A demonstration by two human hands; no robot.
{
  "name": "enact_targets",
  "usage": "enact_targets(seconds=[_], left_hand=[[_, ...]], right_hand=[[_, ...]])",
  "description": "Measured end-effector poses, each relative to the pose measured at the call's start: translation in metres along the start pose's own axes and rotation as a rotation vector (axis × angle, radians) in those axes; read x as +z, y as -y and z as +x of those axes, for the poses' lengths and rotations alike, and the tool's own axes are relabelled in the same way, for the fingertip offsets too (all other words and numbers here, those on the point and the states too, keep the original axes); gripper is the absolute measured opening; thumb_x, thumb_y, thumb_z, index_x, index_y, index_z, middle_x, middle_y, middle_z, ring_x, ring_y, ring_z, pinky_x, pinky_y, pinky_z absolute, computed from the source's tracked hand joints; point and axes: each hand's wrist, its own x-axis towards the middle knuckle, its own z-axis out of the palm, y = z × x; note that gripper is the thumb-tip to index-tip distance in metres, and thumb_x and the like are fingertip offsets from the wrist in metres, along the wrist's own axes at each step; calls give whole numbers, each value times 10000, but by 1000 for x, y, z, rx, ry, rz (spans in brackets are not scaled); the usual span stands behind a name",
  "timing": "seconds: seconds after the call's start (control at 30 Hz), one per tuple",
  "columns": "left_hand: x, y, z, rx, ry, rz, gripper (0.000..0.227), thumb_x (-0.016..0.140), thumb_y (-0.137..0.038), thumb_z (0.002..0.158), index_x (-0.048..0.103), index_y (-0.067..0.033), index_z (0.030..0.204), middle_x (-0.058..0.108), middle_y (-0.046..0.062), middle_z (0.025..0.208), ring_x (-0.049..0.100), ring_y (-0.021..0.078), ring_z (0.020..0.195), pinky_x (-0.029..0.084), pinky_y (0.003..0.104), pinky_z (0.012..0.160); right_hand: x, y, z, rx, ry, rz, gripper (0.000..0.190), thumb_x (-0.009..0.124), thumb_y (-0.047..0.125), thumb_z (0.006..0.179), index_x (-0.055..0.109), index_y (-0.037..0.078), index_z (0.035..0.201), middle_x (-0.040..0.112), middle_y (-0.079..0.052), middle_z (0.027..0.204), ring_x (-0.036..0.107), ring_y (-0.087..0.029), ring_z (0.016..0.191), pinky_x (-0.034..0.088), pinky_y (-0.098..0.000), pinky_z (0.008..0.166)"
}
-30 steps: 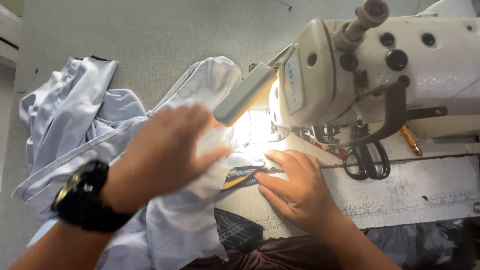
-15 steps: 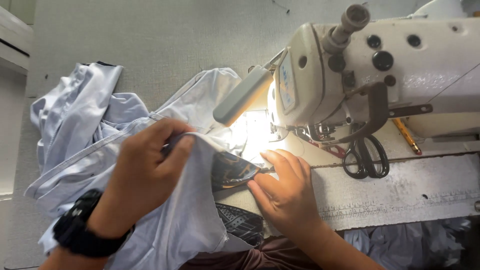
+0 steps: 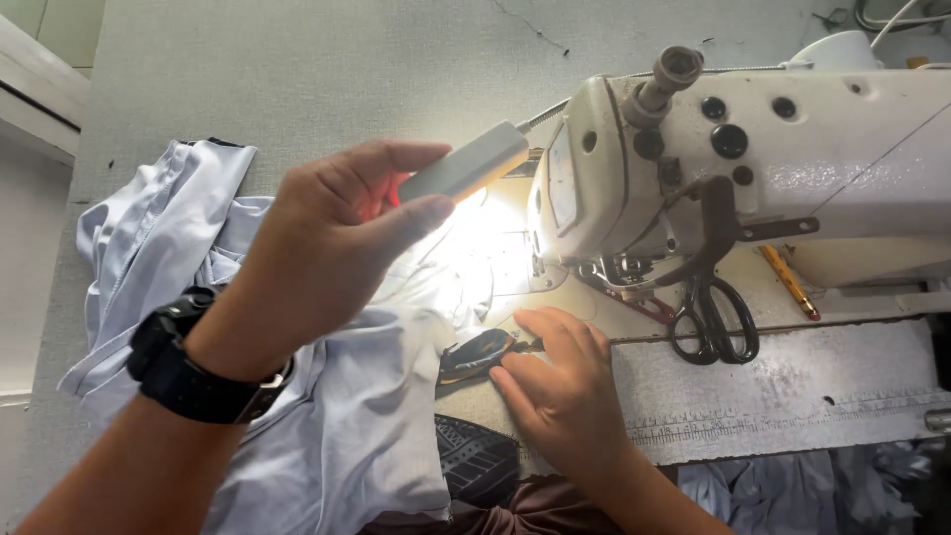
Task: Aligning a small fabric label on a garment and trimming threads with snips at a sewing machine station.
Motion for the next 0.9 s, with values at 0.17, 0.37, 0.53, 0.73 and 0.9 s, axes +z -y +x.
enact_targets(seconds=[0.17, 0.37, 0.53, 0.73, 0.9], left_hand=[[-8, 0, -1, 100, 60, 193, 458, 679, -226, 954, 581, -57, 1368, 548, 105, 1045, 465, 217, 958, 421, 283, 786], [23, 46, -46, 85, 107, 442, 337, 789, -360, 878, 593, -100, 963, 608, 20, 843, 546, 180, 745, 447, 308, 651], [28, 100, -71, 505, 164, 834, 482, 796, -485, 804, 672, -140, 1118, 647, 80, 1086, 584, 296, 1007, 419, 454, 861], [42, 120, -85, 478, -241, 793, 206, 724, -251, 888, 722, -122, 1050, 668, 63, 1070, 633, 283, 1072, 409, 445, 947], [35, 97, -73, 335, -163, 502, 198, 635, -170, 942, 694, -132, 757, 689, -6, 719, 606, 195, 680, 387, 383, 778]], right_hand=[[0, 1, 0, 12, 0, 6, 150, 746, 168, 850, 662, 131, 732, 677, -147, 1201, 625, -335, 1151, 379, -467, 946], [-2, 0, 1, 4, 1, -13, 146, 750, 175, 856, 666, 128, 745, 687, -158, 1195, 626, -339, 1153, 381, -461, 963], [0, 2, -2, -6, 3, -16, 143, 750, 186, 865, 672, 131, 760, 682, -148, 1208, 622, -332, 1158, 380, -465, 974], [-9, 8, -15, -46, 68, -163, 242, 724, 308, 893, 699, 108, 1027, 635, -175, 1295, 566, -379, 1246, 423, -543, 1003], [-8, 0, -24, -35, 133, -142, 328, 664, 371, 932, 716, 120, 1137, 624, -192, 1369, 528, -393, 1313, 387, -605, 1049]])
